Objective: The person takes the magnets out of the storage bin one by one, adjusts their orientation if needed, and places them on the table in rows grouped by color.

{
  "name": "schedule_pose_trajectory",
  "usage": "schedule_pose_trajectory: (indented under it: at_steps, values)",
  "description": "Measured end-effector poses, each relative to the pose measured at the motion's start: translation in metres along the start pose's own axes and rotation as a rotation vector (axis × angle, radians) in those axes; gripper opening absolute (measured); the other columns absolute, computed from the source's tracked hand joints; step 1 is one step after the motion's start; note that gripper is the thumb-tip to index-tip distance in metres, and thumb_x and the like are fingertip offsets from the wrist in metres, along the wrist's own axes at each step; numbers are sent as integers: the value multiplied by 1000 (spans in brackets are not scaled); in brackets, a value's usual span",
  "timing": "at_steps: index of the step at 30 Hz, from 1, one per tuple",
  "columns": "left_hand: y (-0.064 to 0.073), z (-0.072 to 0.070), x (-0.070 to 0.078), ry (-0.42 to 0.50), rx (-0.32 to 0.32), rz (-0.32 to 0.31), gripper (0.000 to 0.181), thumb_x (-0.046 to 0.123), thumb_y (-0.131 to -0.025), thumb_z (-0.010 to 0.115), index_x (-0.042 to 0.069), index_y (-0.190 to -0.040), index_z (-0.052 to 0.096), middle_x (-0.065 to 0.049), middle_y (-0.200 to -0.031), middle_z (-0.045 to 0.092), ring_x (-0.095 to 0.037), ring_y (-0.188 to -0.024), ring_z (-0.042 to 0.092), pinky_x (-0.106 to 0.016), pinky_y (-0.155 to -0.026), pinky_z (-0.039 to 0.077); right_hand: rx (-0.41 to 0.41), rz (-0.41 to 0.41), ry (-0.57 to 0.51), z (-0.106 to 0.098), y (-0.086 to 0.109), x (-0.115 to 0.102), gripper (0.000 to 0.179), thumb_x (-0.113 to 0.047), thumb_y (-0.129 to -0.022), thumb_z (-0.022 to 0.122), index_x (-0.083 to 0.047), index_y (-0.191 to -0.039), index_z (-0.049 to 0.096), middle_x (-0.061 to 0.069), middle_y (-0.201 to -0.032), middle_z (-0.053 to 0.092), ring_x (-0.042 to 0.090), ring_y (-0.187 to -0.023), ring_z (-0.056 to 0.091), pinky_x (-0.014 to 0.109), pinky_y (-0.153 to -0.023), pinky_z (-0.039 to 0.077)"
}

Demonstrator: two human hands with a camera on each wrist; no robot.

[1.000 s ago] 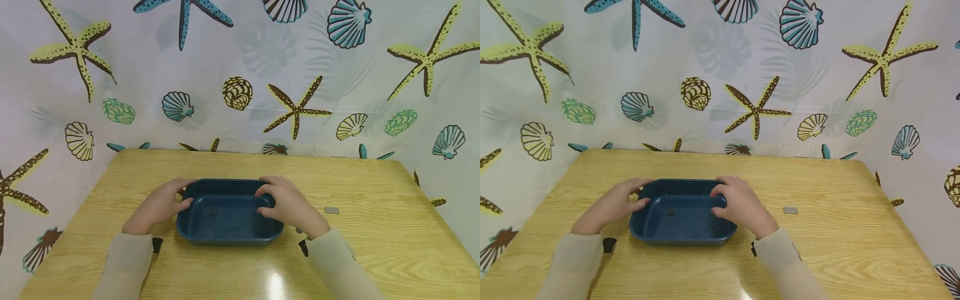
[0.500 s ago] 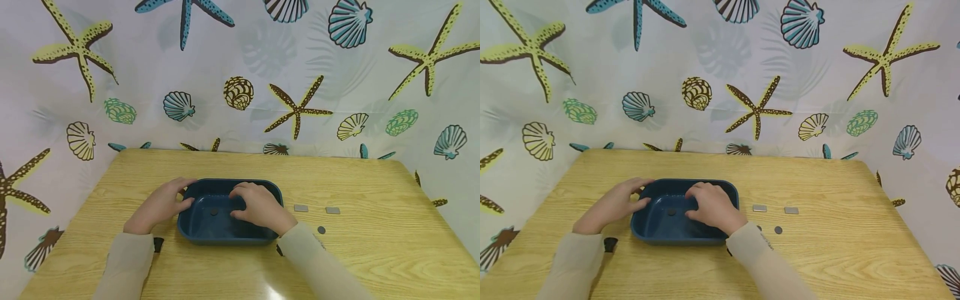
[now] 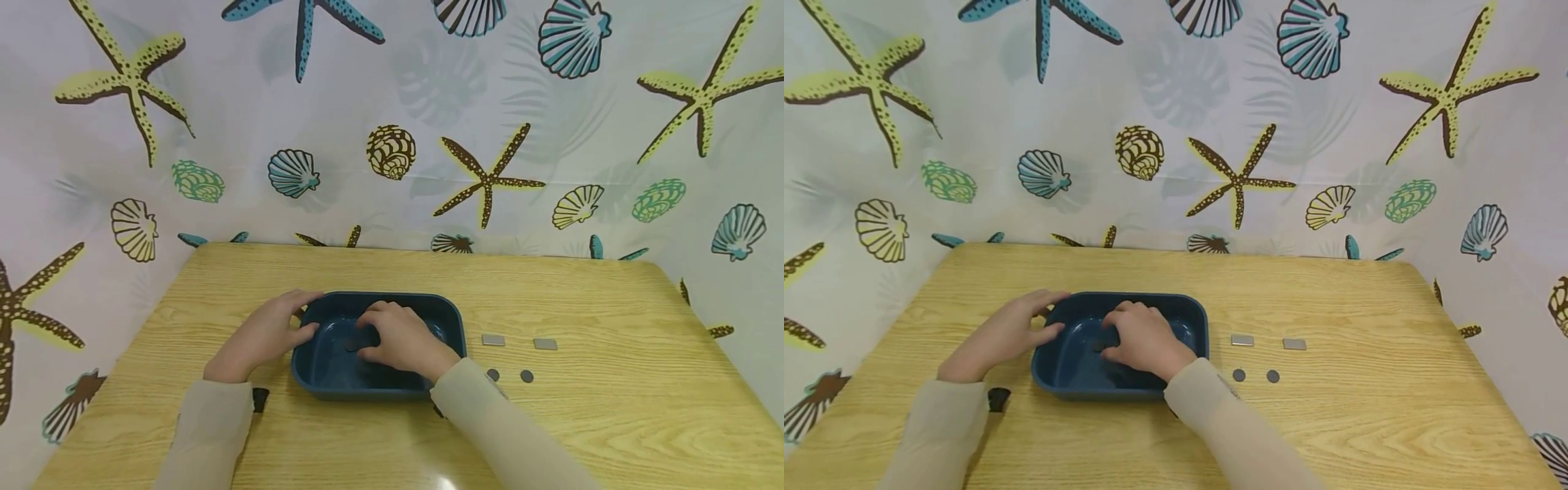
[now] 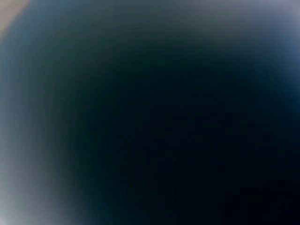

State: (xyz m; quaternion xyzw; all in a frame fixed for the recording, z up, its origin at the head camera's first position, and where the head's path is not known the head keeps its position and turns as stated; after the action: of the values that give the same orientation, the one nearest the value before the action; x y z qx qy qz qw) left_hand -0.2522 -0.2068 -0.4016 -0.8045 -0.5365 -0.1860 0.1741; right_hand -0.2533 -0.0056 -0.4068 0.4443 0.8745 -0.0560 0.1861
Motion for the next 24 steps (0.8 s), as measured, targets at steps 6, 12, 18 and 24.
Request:
schedule_pose_trajectory:
  at_steps: [6, 12, 18, 24]
  values:
    - [0, 1, -1, 5, -12, -17, 54, 13, -98, 69, 3, -148, 54, -20, -138, 63, -32, -110, 67, -46, -88, 58, -77, 5, 1, 11, -6, -1, 48, -38, -96, 74, -18, -139, 65, 7, -151, 55, 27, -139, 53, 47, -120, 40]
    - [-1, 2, -1, -3, -13, -14, 53, 14, -98, 69, 3, -148, 53, -19, -136, 64, -32, -110, 67, -47, -88, 58, -108, -42, 122, 22, -6, -10, 54, -40, -98, 71, -18, -146, 60, 9, -148, 55, 26, -133, 55, 43, -114, 47]
    - [-1, 2, 0, -4, -11, -1, 53, 13, -97, 69, 2, -147, 54, -20, -134, 65, -33, -109, 67, -46, -86, 58, -106, -47, 176, 28, -4, -14, 51, -40, -97, 72, -20, -143, 63, 6, -142, 55, 22, -125, 51, 37, -107, 48]
    - [-1, 3, 0, 3, -14, -9, 53, 13, -98, 68, 1, -147, 54, -19, -133, 65, -33, -109, 67, -45, -85, 58, -56, 1, 107, 24, -4, -12, 31, -29, -93, 79, -21, -122, 76, 2, -123, 67, 21, -112, 58, 37, -98, 49]
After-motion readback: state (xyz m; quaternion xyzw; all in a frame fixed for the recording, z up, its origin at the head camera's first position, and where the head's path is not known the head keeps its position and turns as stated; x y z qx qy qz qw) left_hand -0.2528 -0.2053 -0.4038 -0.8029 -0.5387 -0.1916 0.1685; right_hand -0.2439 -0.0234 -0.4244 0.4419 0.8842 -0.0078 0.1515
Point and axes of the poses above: each hand's wrist, its own y-axis away from the middle knuckle, its own z-axis out of the palm, x = y × z, the point moved 5 cm from there along -y, towards the middle knuckle
